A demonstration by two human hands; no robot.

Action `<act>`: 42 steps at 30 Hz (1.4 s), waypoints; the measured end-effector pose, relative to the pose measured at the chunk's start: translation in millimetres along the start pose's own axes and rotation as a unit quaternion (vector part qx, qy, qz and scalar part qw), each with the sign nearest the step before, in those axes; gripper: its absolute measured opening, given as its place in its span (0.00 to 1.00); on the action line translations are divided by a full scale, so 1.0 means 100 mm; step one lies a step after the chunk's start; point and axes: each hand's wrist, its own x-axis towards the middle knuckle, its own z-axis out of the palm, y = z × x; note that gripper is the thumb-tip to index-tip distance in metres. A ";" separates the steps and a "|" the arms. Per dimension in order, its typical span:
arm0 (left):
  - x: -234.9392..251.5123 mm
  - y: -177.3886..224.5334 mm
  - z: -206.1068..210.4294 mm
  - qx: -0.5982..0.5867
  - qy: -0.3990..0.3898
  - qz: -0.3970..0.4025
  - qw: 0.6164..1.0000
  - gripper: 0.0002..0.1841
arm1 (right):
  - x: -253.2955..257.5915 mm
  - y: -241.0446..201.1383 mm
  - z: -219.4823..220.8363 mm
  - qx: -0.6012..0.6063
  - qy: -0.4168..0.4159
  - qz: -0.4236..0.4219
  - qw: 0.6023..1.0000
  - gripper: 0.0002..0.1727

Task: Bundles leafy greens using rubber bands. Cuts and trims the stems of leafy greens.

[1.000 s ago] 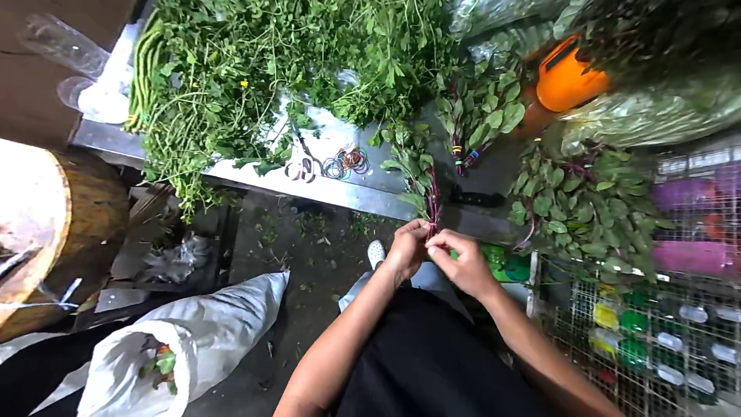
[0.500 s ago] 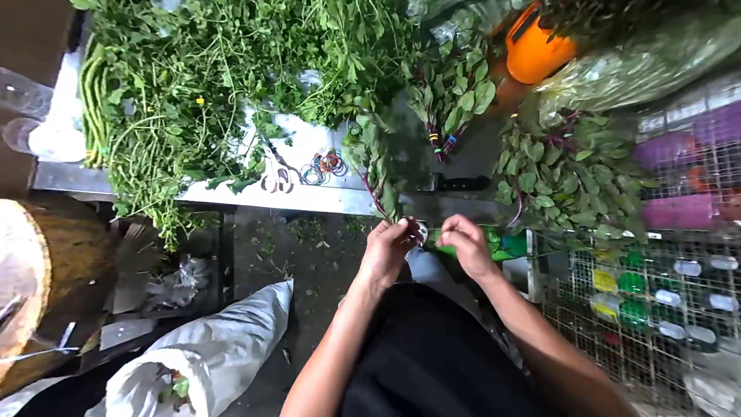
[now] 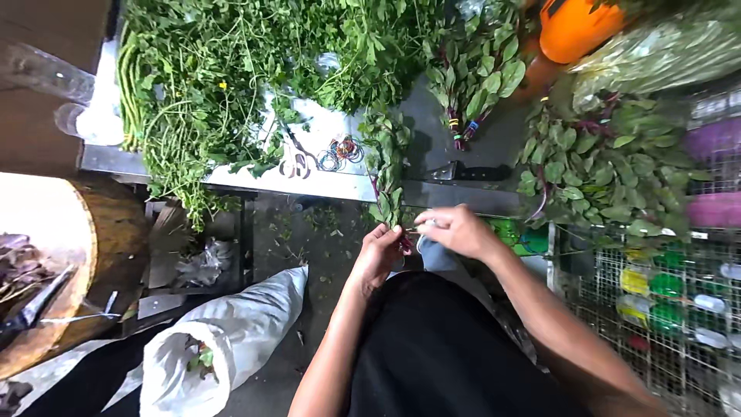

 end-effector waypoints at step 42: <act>-0.02 0.11 0.14 0.025 0.021 -0.019 0.999 0.11 | 0.20 0.07 0.14 0.072 -0.129 0.027 0.989 0.14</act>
